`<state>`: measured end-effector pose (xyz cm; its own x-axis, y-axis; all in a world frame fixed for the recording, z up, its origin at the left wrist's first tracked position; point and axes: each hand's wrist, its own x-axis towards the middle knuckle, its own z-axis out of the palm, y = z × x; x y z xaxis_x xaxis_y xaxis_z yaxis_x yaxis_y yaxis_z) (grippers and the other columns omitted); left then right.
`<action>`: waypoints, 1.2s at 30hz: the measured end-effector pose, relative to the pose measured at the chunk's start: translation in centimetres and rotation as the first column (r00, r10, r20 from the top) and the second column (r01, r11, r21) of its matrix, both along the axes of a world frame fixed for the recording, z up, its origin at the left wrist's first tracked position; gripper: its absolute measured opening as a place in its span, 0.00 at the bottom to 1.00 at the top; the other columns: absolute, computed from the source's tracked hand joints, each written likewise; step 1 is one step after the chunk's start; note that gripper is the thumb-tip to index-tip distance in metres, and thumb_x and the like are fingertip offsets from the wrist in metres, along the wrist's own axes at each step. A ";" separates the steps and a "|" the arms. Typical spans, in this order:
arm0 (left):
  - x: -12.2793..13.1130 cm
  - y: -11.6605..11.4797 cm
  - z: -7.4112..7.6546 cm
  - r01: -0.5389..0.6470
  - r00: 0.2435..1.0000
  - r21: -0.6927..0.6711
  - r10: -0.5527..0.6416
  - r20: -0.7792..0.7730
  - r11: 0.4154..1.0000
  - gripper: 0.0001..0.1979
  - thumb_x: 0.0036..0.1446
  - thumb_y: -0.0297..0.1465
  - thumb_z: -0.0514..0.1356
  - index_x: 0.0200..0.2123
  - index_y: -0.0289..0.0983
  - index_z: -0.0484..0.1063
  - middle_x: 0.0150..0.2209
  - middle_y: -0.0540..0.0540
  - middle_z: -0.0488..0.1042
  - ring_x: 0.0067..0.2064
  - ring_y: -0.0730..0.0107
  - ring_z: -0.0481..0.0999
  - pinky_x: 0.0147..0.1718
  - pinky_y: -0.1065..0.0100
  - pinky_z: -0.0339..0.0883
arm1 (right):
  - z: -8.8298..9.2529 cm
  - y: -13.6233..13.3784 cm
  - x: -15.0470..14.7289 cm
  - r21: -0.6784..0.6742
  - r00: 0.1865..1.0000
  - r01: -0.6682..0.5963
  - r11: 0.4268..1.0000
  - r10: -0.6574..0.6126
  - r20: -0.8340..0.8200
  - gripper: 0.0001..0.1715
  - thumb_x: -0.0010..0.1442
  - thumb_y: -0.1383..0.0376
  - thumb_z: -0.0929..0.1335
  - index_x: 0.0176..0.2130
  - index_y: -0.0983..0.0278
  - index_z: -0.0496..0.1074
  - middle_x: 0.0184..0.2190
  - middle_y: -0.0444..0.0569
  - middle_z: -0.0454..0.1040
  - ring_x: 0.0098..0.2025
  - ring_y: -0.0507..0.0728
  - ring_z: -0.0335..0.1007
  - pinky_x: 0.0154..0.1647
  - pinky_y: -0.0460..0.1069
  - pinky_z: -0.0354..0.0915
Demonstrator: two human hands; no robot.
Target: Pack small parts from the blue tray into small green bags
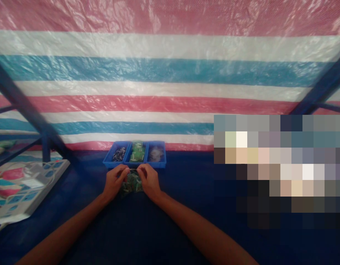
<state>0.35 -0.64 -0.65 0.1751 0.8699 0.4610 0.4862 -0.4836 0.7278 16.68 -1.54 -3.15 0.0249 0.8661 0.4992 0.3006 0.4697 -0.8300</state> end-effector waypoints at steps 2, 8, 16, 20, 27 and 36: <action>0.0 0.0 0.0 0.010 1.000 0.000 -0.010 0.018 1.000 0.11 0.58 0.37 0.56 0.33 0.36 0.71 0.27 0.50 0.72 0.23 0.75 0.68 0.25 0.73 0.64 | -0.1 0.0 0.0 -0.011 1.000 0.008 1.000 -0.008 -0.008 0.12 0.63 0.61 0.61 0.34 0.63 0.69 0.28 0.46 0.70 0.31 0.53 0.66 0.30 0.45 0.60; 0.0 -0.1 0.0 0.036 0.999 0.066 -0.036 -0.001 0.997 0.10 0.58 0.37 0.56 0.36 0.37 0.74 0.35 0.45 0.75 0.31 0.70 0.73 0.29 0.71 0.68 | -0.2 0.1 0.0 -0.020 1.000 0.013 1.000 -0.013 -0.006 0.14 0.63 0.59 0.60 0.34 0.63 0.70 0.27 0.46 0.70 0.30 0.53 0.66 0.29 0.45 0.60; 0.0 -0.6 0.4 -0.021 0.998 0.049 0.018 0.058 0.999 0.12 0.59 0.36 0.55 0.43 0.39 0.73 0.42 0.46 0.77 0.25 0.74 0.74 0.33 0.69 0.70 | 0.1 0.1 0.0 -0.013 1.000 -0.015 1.000 0.015 -0.004 0.15 0.64 0.60 0.60 0.38 0.64 0.72 0.32 0.48 0.72 0.33 0.54 0.68 0.31 0.45 0.62; 0.0 -0.5 0.2 -0.019 0.992 0.006 0.018 0.122 1.000 0.11 0.61 0.36 0.53 0.42 0.38 0.71 0.41 0.46 0.76 0.25 0.73 0.74 0.29 0.71 0.70 | 0.2 0.0 0.0 -0.004 1.000 -0.001 1.000 0.001 -0.022 0.15 0.64 0.61 0.59 0.39 0.64 0.72 0.32 0.48 0.73 0.33 0.53 0.68 0.31 0.46 0.62; 0.0 -0.3 0.1 -0.045 0.995 0.008 0.044 0.095 0.999 0.13 0.62 0.34 0.51 0.46 0.37 0.69 0.32 0.49 0.72 0.22 0.76 0.69 0.25 0.73 0.65 | 0.1 0.0 -0.1 0.000 1.000 -0.003 1.000 0.003 -0.028 0.16 0.64 0.61 0.59 0.39 0.63 0.72 0.32 0.48 0.73 0.33 0.54 0.68 0.31 0.46 0.62; 0.0 0.1 -0.2 -0.079 0.997 0.081 0.078 0.019 0.994 0.12 0.58 0.36 0.56 0.42 0.38 0.72 0.32 0.48 0.73 0.27 0.73 0.70 0.29 0.72 0.65 | 0.2 -0.1 0.0 -0.002 0.999 -0.009 1.000 0.009 -0.030 0.16 0.65 0.61 0.58 0.38 0.63 0.72 0.32 0.48 0.72 0.32 0.53 0.68 0.31 0.45 0.62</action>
<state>0.30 -0.56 -0.88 0.1000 0.8398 0.5336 0.5134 -0.5029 0.6953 16.63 -1.66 -2.95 0.0321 0.8673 0.4968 0.2709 0.4709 -0.8396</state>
